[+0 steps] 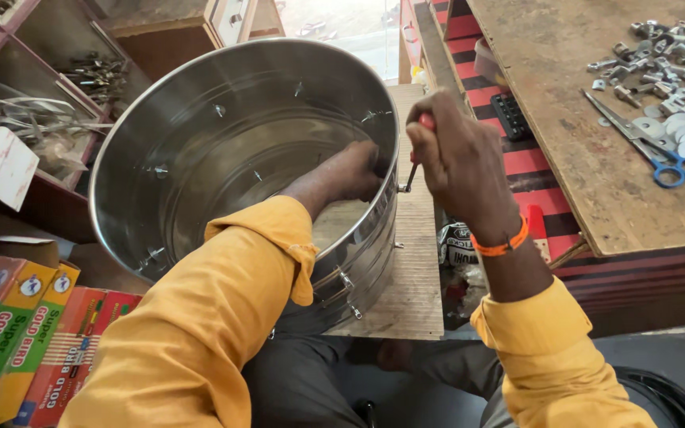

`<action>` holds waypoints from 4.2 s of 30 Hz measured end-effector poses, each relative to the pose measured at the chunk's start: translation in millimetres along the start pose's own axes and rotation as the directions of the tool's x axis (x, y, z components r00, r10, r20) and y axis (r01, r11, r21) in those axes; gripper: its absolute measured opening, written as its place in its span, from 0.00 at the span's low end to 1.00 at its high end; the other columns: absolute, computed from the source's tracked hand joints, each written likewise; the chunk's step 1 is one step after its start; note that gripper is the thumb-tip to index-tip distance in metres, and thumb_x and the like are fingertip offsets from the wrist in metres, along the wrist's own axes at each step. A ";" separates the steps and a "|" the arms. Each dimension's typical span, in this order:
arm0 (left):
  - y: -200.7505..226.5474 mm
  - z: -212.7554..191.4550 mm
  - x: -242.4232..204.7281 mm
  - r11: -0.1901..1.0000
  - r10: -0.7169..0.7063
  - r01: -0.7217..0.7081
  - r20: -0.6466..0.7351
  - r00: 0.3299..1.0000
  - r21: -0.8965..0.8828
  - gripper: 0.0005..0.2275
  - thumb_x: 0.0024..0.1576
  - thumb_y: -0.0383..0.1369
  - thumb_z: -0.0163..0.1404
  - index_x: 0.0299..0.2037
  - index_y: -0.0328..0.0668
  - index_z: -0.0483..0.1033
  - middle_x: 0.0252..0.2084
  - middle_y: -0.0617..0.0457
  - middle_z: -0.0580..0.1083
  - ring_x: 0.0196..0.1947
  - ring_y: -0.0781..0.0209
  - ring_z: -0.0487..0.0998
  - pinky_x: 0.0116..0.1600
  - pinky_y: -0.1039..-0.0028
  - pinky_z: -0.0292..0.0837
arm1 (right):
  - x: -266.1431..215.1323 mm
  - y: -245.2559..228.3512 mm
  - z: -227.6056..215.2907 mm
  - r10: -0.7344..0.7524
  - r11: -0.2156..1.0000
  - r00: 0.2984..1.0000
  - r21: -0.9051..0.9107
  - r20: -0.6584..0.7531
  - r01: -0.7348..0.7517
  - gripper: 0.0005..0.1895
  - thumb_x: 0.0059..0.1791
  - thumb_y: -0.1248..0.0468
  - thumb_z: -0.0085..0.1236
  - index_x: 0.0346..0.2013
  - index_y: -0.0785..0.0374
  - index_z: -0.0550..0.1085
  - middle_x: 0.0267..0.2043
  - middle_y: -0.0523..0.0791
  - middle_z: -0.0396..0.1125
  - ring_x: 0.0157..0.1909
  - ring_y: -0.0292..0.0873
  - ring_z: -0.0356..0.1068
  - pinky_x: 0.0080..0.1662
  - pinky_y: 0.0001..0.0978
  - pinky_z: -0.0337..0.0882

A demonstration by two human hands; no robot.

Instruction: The person uses a screwdriver and pliers to tighten and adjust metal clamps on the rim of a large stainless steel container. They rotate the container to access different clamps and occasionally use pliers to hold parts while tightening.

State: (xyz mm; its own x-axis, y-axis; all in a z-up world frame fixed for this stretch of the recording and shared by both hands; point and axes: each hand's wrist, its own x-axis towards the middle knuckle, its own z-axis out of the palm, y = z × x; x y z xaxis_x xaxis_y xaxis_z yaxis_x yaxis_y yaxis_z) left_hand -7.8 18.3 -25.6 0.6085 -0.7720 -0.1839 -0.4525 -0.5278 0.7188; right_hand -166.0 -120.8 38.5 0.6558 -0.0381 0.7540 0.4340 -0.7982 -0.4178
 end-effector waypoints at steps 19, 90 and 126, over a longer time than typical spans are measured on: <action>11.0 -7.5 2.8 0.997 -0.074 0.072 0.074 0.994 0.030 0.13 0.47 0.27 0.61 0.41 0.31 0.81 0.32 0.44 0.81 0.31 0.58 0.82 0.36 0.68 0.78 | 58.5 136.0 66.3 0.326 0.772 0.932 0.526 0.156 -0.358 0.13 0.63 0.57 0.41 0.43 0.63 0.65 0.23 0.43 0.62 0.20 0.33 0.64 0.25 0.27 0.66; -25.2 -3.6 21.7 0.954 0.020 -0.044 0.082 0.996 0.297 0.16 0.49 0.33 0.60 0.45 0.31 0.80 0.42 0.35 0.80 0.42 0.47 0.83 0.49 0.60 0.75 | -190.9 106.6 136.7 0.438 0.894 0.894 0.060 0.099 -0.445 0.15 0.51 0.61 0.52 0.50 0.63 0.68 0.45 0.50 0.67 0.50 0.53 0.69 0.50 0.50 0.63; 67.4 -11.6 -13.9 0.966 -0.190 0.187 0.000 0.982 0.179 0.21 0.50 0.41 0.48 0.43 0.27 0.80 0.41 0.33 0.80 0.44 0.44 0.83 0.51 0.60 0.73 | -177.9 104.2 144.6 0.504 0.863 0.864 -0.058 0.023 -0.502 0.16 0.58 0.54 0.45 0.41 0.63 0.74 0.39 0.53 0.72 0.41 0.62 0.71 0.45 0.52 0.69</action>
State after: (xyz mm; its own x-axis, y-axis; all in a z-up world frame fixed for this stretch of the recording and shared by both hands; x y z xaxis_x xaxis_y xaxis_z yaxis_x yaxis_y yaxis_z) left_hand -39.2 -2.5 33.2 0.6834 -0.6576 -0.3172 -0.4400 -0.7177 0.5398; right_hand -148.2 -110.2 -212.5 0.7991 -0.4212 0.4290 0.0094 -0.7048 -0.7094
